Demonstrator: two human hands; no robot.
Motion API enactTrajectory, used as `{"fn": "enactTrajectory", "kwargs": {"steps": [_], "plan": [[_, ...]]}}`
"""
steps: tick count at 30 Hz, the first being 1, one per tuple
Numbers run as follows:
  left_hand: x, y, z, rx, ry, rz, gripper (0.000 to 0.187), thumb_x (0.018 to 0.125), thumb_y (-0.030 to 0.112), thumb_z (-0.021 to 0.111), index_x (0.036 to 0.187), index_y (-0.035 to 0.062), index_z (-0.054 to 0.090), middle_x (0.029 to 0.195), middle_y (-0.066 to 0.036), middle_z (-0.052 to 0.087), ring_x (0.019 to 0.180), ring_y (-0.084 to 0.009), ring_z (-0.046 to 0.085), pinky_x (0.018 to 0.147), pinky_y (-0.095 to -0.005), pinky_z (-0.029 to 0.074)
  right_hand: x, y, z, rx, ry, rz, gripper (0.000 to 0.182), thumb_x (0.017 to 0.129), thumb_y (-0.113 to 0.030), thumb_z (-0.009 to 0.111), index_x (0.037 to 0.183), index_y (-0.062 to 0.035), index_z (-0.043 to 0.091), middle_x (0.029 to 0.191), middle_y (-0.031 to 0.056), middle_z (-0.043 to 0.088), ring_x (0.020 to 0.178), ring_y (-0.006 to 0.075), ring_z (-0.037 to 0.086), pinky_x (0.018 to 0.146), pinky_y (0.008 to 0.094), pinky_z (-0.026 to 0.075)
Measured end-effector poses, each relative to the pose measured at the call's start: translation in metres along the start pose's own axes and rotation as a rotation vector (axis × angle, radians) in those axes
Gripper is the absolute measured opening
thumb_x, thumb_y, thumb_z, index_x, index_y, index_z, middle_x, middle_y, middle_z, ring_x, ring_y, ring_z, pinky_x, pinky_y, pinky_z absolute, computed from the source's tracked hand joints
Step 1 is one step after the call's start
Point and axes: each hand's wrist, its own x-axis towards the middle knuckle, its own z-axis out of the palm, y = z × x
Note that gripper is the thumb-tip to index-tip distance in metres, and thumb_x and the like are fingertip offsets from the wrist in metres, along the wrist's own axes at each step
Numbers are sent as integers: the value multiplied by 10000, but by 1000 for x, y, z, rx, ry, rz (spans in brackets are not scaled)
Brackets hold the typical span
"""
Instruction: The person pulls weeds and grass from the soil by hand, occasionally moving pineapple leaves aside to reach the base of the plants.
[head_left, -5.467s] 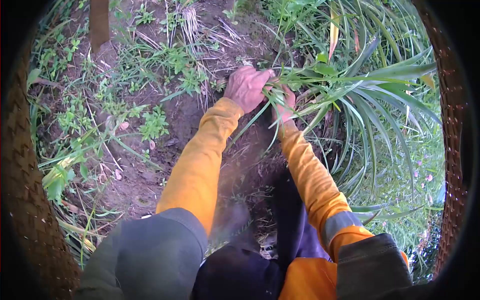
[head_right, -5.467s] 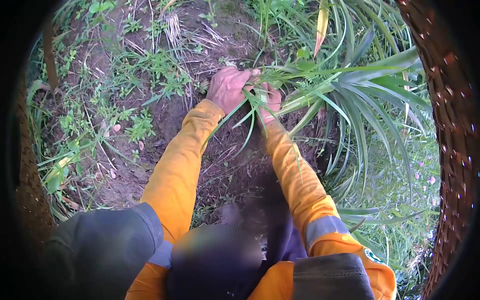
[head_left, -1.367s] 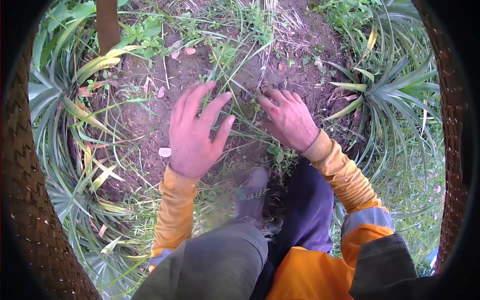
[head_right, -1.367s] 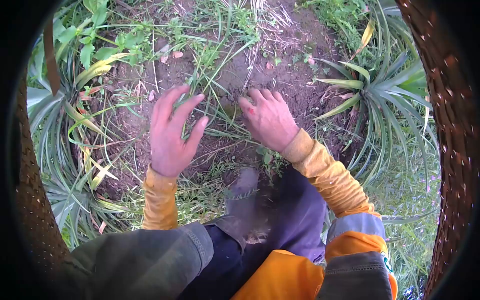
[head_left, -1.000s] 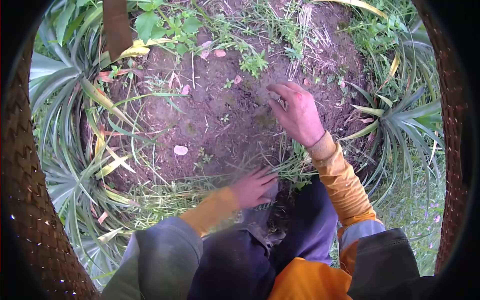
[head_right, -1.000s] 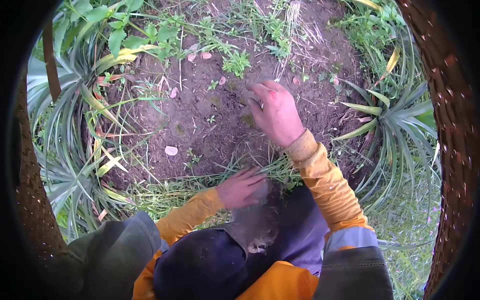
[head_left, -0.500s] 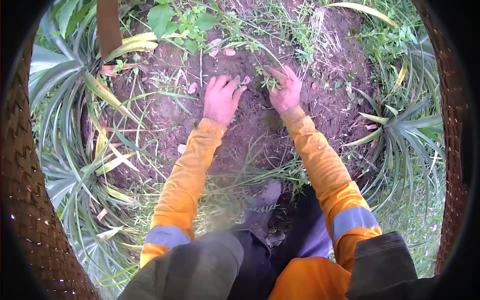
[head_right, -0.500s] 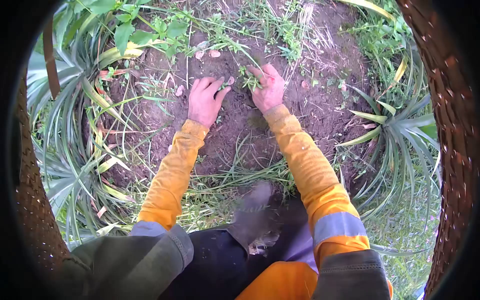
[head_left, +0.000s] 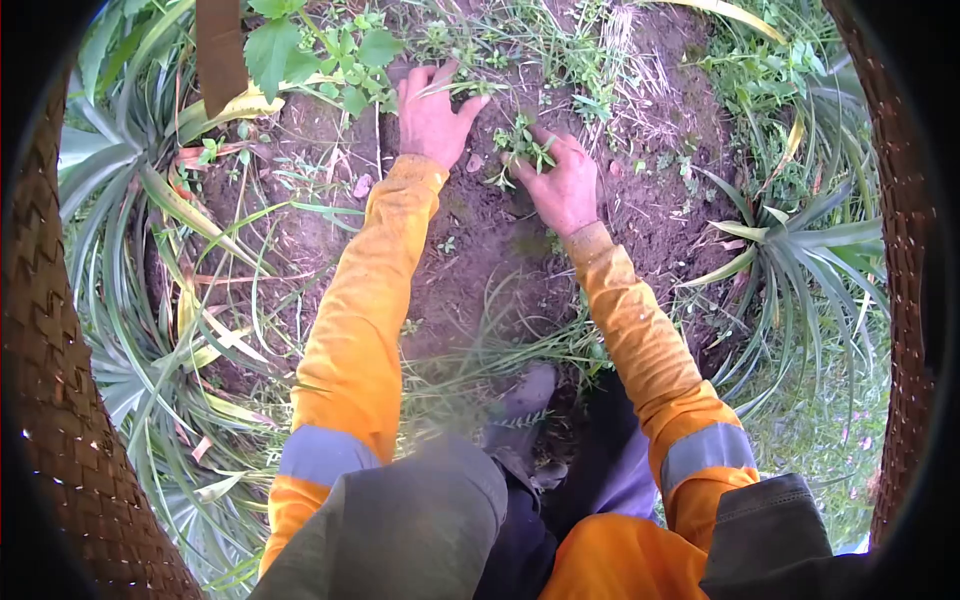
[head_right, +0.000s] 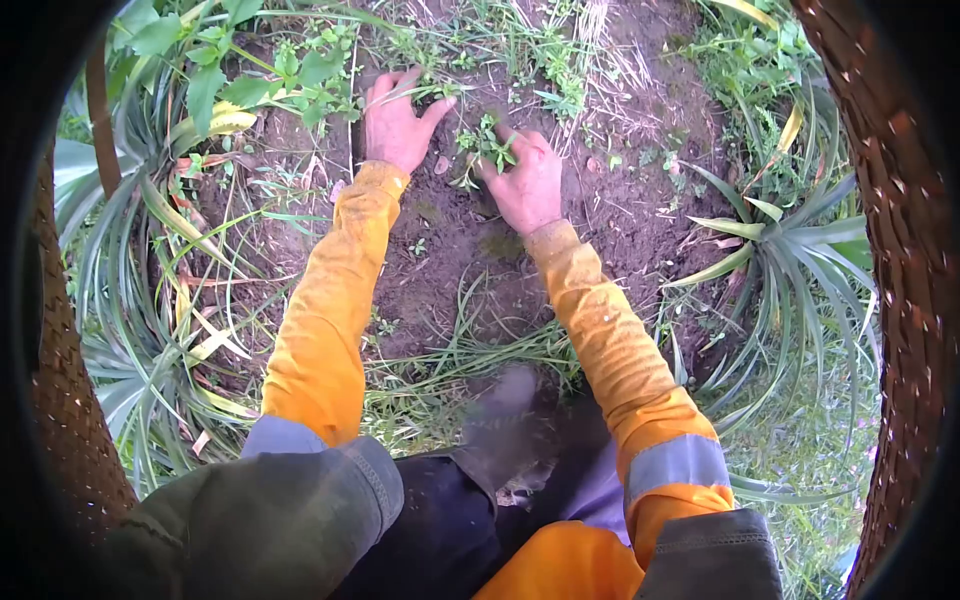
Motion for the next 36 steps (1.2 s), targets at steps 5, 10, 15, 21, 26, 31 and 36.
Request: {"fn": "enactTrajectory", "kwargs": {"steps": [5, 10, 15, 21, 26, 31, 36], "plan": [[-2, -25, 23, -235, 29, 46, 291, 894, 324, 820, 862, 37, 788, 844, -115, 629, 815, -316, 623, 727, -437, 496, 11, 3, 26, -97, 43, -144, 163, 827, -171, 787, 919, -50, 727, 884, 150, 645, 799, 371, 656, 732, 463, 550], [-5, -33, 26, -323, 15, -250, 302, 903, 274, 845, 897, -19, 771, 834, -105, 662, 719, -264, 659, 704, -404, 519, 18, 16, 27, -28, 136, -243, 92, 823, -110, 773, 858, -49, 714, 845, 137, 657, 793, 354, 664, 696, 442, 550], [-3, -28, 24, -463, 217, -387, 273, 910, 262, 833, 925, -6, 786, 773, -91, 613, 687, -243, 609, 634, -399, 493, -3, -5, 5, 36, 146, -105, 120, 868, -132, 842, 866, -36, 769, 741, 78, 637, 636, 207, 598, 608, 330, 478], [-5, -12, 5, -565, 193, -453, 408, 942, 309, 823, 907, -74, 686, 851, -83, 693, 762, -147, 618, 737, -307, 497, -10, -37, -73, 599, 648, 74, 112, 984, -132, 752, 994, -20, 747, 780, 18, 682, 612, 73, 600, 545, 238, 488], [-40, 33, -59, -1051, -346, -914, 323, 959, 318, 772, 1018, 1, 770, 916, -87, 712, 762, -158, 626, 768, -353, 523, -44, 38, -95, -140, -558, 171, 264, 901, -246, 798, 1056, -34, 767, 982, 139, 762, 853, 234, 752, 792, 391, 614], [-40, 46, -63, -294, -380, -435, 443, 874, 312, 841, 1167, 1, 726, 1032, -113, 658, 814, -213, 646, 767, -364, 541, -13, 28, -84, -194, -44, 170, 544, 805, -259, 879, 1245, -6, 687, 1067, 153, 715, 953, 261, 718, 893, 399, 587], [-6, 14, 7, -142, -156, -85, 342, 874, 277, 829, 1089, 20, 763, 931, -152, 682, 810, -334, 683, 764, -444, 544, 65, 76, -42, -453, 104, -73, 709, 812, -461, 853, 1288, 27, 658, 1006, 196, 686, 927, 370, 681, 825, 468, 549]]}}
